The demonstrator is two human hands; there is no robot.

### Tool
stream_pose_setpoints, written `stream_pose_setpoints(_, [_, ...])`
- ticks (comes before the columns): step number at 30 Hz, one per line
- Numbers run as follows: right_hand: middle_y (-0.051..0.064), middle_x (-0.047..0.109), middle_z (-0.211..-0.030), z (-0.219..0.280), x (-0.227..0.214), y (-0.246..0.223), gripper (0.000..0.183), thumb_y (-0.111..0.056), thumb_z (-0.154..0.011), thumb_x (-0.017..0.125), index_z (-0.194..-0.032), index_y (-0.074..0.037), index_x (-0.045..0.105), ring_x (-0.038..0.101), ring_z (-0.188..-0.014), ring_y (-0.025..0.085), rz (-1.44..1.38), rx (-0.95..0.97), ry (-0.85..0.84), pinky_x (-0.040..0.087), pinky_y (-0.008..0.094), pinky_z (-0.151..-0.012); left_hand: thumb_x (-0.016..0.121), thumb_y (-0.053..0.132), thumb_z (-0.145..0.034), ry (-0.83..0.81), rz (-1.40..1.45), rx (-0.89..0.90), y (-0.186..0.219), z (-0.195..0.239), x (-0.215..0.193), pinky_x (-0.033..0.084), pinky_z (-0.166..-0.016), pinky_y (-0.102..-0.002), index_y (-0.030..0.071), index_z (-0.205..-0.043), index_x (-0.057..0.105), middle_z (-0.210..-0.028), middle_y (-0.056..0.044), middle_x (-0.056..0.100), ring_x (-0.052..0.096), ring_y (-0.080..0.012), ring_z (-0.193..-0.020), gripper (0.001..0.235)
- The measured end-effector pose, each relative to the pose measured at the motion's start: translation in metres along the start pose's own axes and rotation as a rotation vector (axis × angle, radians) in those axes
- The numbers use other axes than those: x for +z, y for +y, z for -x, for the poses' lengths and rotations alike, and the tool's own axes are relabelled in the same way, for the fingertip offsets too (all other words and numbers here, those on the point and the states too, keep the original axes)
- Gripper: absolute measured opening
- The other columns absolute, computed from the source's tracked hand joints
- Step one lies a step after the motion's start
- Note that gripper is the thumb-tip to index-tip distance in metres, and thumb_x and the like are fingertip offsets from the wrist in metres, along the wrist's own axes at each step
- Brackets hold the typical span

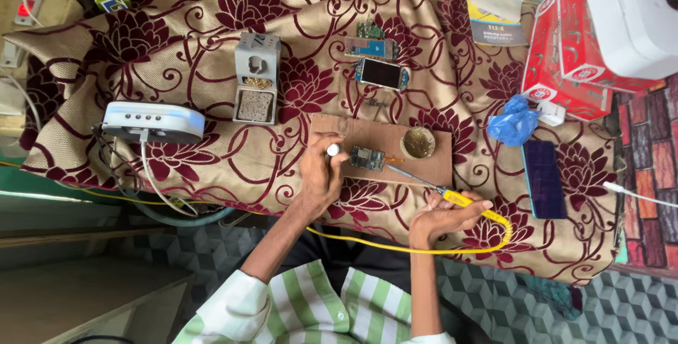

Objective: The person solders a small circuit board using a soldering iron and solder wire. They repeatedly apply heat and solder to specific points on the board while holding it steady with the other hand.

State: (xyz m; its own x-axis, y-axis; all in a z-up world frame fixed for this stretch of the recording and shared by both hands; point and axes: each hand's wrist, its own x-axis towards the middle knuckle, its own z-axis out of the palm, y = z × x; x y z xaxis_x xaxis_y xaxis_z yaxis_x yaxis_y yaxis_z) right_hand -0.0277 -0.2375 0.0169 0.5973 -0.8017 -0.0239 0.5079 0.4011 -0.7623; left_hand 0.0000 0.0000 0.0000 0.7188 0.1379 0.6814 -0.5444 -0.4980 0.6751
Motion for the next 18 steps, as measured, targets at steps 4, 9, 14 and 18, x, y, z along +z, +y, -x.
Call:
stream_pose_setpoints(4, [-0.003, 0.034, -0.06, 0.001, 0.017, -0.013, 0.055, -0.066, -0.098, 0.054, -0.091, -0.012, 0.048, 0.033, -0.044, 0.009, 0.056, 0.036, 0.085, 0.033, 0.024, -0.038, 0.06, 0.018, -0.105, -0.013, 0.034, 0.177, 0.043, -0.025, -0.015, 0.05, -0.078, -0.04, 0.008, -0.131, 0.048, -0.108, -0.014, 0.059, 0.06, -0.0277, -0.091, 0.031])
stream_pose_setpoints(9, [-0.002, 0.034, -0.061, 0.014, 0.019, -0.018, 0.053, -0.063, -0.102, 0.053, -0.09, -0.011, 0.047, 0.033, -0.045, 0.008, 0.067, 0.005, 0.044, 0.032, 0.024, -0.039, 0.069, 0.01, -0.098, -0.099, 0.047, 0.223, 0.06, -0.029, -0.028, 0.05, -0.077, -0.041, 0.005, -0.129, 0.049, -0.111, -0.019, 0.061, 0.059, -0.0327, -0.092, 0.037])
stream_pose_setpoints(14, [-0.004, 0.037, -0.066, 0.008, 0.025, -0.02, 0.046, -0.056, -0.103, 0.054, -0.091, -0.012, 0.047, 0.033, -0.047, 0.006, -0.055, 0.063, 0.034, 0.031, 0.023, -0.04, 0.07, 0.005, -0.097, -0.052, 0.066, 0.222, 0.061, -0.038, -0.025, 0.052, -0.075, -0.037, 0.003, -0.125, 0.048, -0.112, -0.018, 0.062, 0.062, -0.0289, -0.094, 0.036])
stream_pose_setpoints(18, [-0.004, 0.031, -0.063, 0.007, 0.018, -0.019, 0.048, -0.057, -0.105, 0.056, -0.091, -0.012, 0.047, 0.032, -0.046, 0.006, -0.064, 0.071, -0.024, 0.03, 0.022, -0.042, 0.07, 0.002, -0.095, -0.055, 0.058, 0.219, 0.06, -0.033, -0.025, 0.052, -0.073, -0.037, 0.004, -0.123, 0.051, -0.108, -0.015, 0.062, 0.061, -0.0265, -0.09, 0.034])
